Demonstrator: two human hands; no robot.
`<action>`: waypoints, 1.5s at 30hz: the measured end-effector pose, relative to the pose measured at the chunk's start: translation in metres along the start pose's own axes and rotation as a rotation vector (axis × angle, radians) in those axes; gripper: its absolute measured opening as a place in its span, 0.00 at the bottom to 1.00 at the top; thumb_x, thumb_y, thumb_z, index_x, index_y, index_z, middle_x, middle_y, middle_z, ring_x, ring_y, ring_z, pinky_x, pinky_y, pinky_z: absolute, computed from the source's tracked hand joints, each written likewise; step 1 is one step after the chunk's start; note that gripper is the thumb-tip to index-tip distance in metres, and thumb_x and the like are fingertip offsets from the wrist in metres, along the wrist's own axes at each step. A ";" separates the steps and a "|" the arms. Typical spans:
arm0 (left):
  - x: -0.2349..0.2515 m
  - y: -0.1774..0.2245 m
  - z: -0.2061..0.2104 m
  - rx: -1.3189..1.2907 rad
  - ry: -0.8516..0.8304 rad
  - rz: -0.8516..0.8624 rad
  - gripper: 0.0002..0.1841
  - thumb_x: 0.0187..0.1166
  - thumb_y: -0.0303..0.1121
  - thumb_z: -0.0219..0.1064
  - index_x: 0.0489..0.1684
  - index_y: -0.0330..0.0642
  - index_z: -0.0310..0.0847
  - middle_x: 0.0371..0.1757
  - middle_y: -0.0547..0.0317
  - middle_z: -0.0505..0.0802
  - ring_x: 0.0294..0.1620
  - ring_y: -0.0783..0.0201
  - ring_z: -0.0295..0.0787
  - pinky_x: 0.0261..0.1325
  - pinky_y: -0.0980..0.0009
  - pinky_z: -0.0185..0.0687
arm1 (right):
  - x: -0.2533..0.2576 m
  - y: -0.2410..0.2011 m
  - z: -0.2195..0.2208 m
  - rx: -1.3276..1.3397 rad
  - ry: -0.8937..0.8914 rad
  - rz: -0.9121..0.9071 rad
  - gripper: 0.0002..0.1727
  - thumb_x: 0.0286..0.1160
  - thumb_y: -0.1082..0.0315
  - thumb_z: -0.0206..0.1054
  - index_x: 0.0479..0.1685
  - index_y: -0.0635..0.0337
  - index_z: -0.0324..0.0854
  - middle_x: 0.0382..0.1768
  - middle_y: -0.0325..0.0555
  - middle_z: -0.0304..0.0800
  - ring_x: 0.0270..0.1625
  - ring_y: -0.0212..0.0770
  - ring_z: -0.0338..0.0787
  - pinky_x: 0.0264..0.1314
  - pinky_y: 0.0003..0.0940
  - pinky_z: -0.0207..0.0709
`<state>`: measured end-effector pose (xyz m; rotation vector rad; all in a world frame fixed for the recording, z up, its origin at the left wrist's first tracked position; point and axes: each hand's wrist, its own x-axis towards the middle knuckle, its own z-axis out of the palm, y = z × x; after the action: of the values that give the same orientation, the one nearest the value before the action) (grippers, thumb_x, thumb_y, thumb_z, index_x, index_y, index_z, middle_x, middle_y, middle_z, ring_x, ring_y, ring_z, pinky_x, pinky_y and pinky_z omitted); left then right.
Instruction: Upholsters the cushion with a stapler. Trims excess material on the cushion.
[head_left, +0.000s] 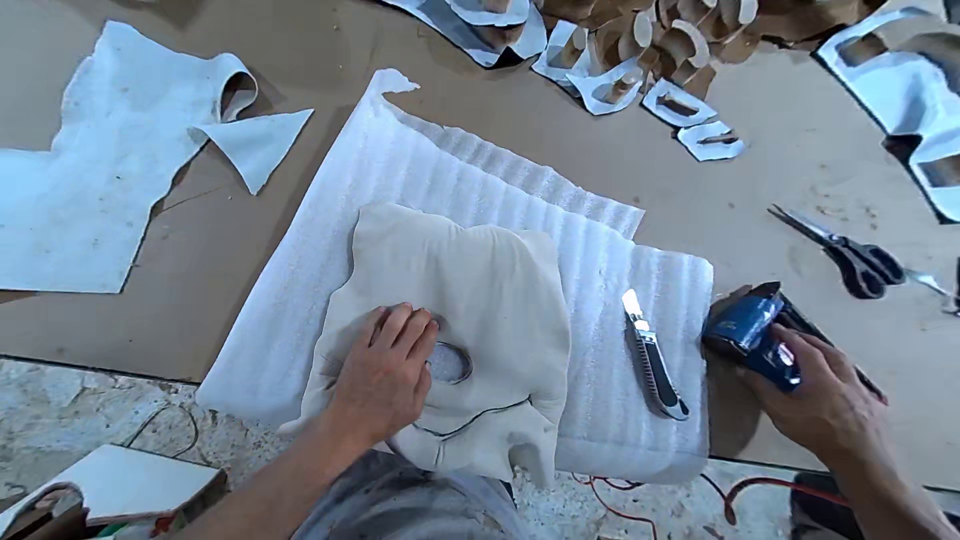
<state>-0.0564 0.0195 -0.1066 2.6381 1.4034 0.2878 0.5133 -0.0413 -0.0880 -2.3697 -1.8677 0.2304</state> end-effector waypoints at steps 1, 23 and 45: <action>0.001 -0.006 -0.003 -0.072 0.026 0.012 0.25 0.82 0.43 0.52 0.71 0.47 0.85 0.79 0.56 0.83 0.85 0.51 0.71 0.87 0.47 0.62 | 0.003 0.005 -0.002 -0.015 -0.013 -0.014 0.43 0.62 0.68 0.77 0.85 0.60 0.68 0.82 0.68 0.68 0.77 0.78 0.74 0.66 0.84 0.67; 0.046 -0.060 -0.008 -0.477 0.100 -0.275 0.27 0.78 0.55 0.66 0.78 0.66 0.80 0.88 0.53 0.70 0.80 0.44 0.72 0.68 0.44 0.74 | 0.007 -0.466 -0.080 0.374 -0.705 0.382 0.12 0.94 0.60 0.53 0.61 0.58 0.71 0.28 0.49 0.86 0.18 0.39 0.88 0.22 0.31 0.86; -0.019 -0.044 0.011 -0.236 0.175 0.209 0.23 0.80 0.40 0.51 0.63 0.47 0.90 0.75 0.57 0.88 0.86 0.49 0.70 0.87 0.39 0.53 | 0.104 -0.488 -0.048 0.119 -1.076 0.513 0.14 0.92 0.56 0.56 0.56 0.58 0.73 0.36 0.52 0.93 0.15 0.42 0.87 0.15 0.33 0.84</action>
<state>-0.0994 0.0273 -0.1282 2.6117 1.0585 0.6787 0.0807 0.1745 0.0438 -2.8094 -1.2890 1.8918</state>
